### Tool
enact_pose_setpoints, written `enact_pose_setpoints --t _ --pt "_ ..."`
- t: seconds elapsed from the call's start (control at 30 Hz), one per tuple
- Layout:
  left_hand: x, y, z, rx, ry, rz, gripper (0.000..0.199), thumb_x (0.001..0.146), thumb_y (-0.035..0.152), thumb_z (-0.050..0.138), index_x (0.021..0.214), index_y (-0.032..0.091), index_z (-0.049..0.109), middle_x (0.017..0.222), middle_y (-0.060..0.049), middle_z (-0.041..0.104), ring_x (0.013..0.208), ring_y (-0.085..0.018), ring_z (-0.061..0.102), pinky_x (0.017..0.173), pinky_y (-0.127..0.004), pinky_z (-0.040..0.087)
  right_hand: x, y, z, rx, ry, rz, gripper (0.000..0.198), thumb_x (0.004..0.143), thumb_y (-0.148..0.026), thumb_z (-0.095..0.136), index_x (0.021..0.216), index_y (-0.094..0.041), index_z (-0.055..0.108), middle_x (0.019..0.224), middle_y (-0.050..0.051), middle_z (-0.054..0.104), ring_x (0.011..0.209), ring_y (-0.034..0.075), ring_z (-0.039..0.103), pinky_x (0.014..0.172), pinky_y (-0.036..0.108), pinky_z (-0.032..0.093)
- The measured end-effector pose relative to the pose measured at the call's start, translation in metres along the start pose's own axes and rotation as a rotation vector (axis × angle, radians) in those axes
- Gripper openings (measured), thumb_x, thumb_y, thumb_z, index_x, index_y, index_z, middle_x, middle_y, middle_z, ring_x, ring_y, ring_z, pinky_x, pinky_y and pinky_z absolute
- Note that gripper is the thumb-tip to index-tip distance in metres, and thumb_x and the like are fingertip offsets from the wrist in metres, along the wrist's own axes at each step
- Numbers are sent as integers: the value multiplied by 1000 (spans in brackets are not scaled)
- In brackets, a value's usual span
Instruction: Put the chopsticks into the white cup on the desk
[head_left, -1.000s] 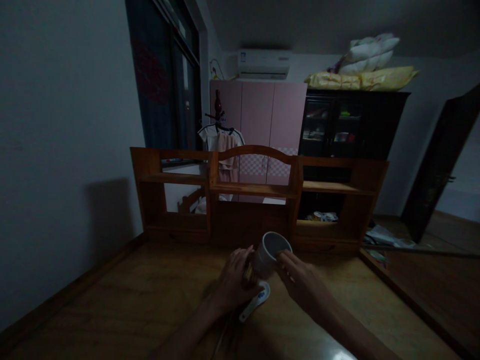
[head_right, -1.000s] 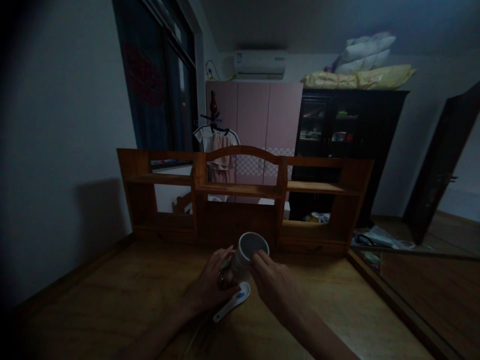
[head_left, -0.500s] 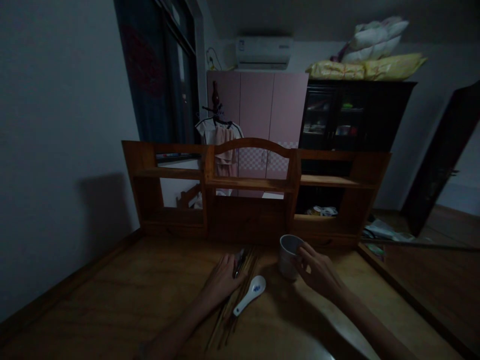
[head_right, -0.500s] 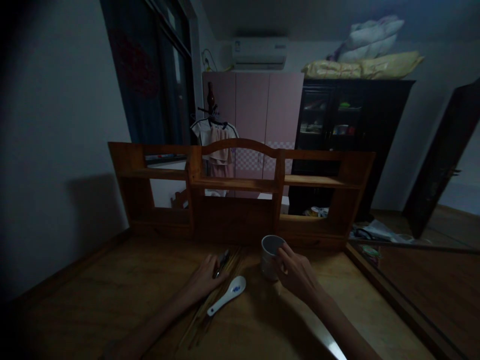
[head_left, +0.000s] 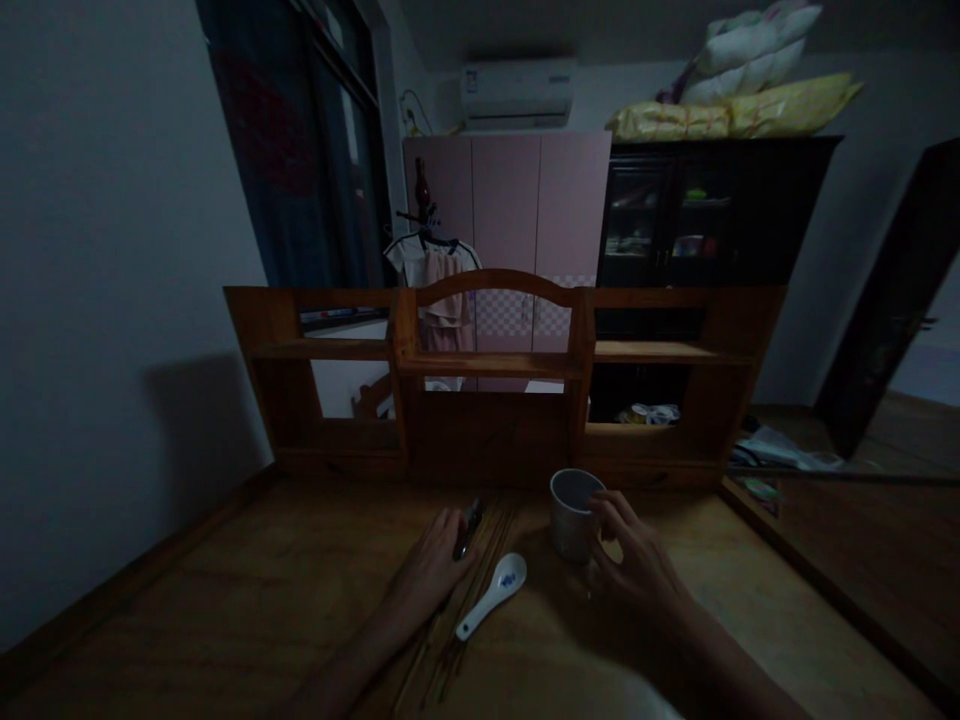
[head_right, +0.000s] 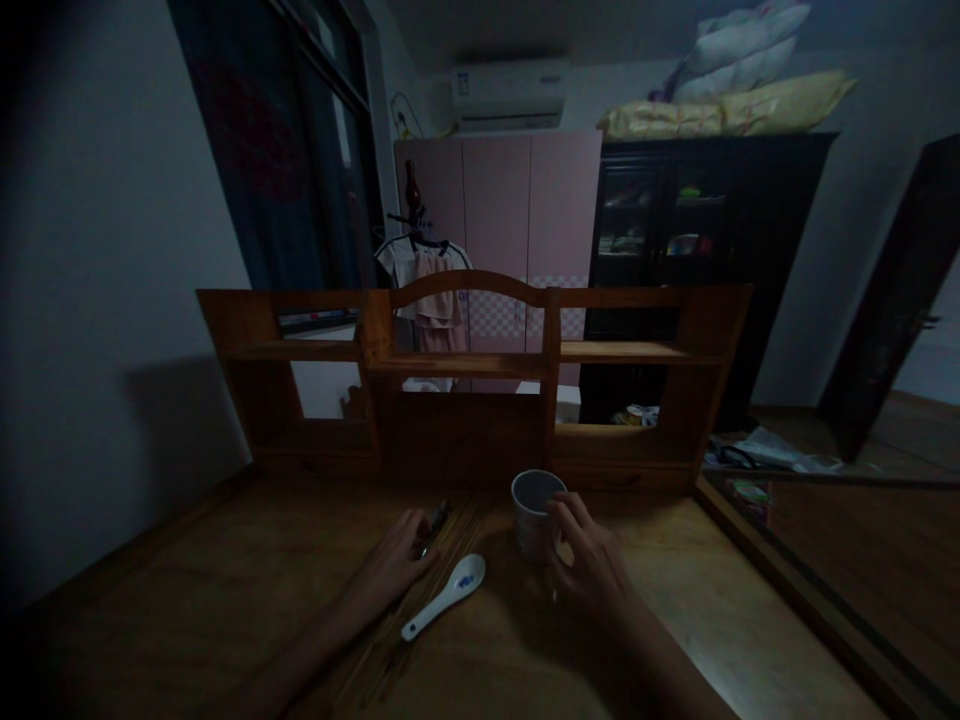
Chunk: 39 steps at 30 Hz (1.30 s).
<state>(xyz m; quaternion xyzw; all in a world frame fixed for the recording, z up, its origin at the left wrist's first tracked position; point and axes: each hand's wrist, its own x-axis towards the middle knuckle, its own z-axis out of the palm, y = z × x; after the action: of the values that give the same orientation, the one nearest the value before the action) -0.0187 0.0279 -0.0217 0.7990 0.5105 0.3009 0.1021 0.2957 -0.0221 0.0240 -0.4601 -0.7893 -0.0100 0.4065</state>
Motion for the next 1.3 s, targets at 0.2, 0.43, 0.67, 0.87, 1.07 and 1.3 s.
enact_pose_setpoints --t 0.2,0.43,0.67,0.87,1.07,1.3 --pt "2 -3 -7 -80 -15 74 13 90 32 46 93 21 51 94 -4 55 90 -20 53 80 -32 44 -6 5 3 145 30 98 29 91 -32 49 118 -24 51 128 11 47 79 18 59 71 35 52" --pt "2 -3 -7 17 16 71 20 88 40 52 84 21 56 92 -3 52 89 -20 53 79 -31 44 -7 1 6 277 165 190 31 93 -36 47 122 -26 50 135 9 42 102 23 56 78 37 52" --pt "-1 8 -6 98 33 74 29 80 49 61 78 20 57 95 -4 50 92 -21 53 83 -34 45 -6 0 6 315 237 260 29 94 -40 44 119 -27 52 134 9 42 111 25 51 75 36 53" --pt "-2 13 -5 116 30 76 11 83 31 55 82 20 58 102 -5 50 97 -21 53 86 -34 45 -5 4 9 335 246 275 29 96 -40 40 116 -25 54 131 10 45 111 25 51 73 36 54" --pt "-4 21 -5 150 -7 87 16 74 17 55 90 21 56 109 -6 51 104 -23 51 92 -37 42 -5 1 7 334 243 267 31 97 -40 37 116 -24 55 129 11 46 111 26 51 74 37 55" --pt "-5 27 -21 207 -30 91 6 78 27 59 79 21 57 108 -7 55 104 -25 50 91 -38 40 -4 2 7 311 264 234 36 96 -43 34 117 -24 56 126 12 48 105 25 54 74 38 55"
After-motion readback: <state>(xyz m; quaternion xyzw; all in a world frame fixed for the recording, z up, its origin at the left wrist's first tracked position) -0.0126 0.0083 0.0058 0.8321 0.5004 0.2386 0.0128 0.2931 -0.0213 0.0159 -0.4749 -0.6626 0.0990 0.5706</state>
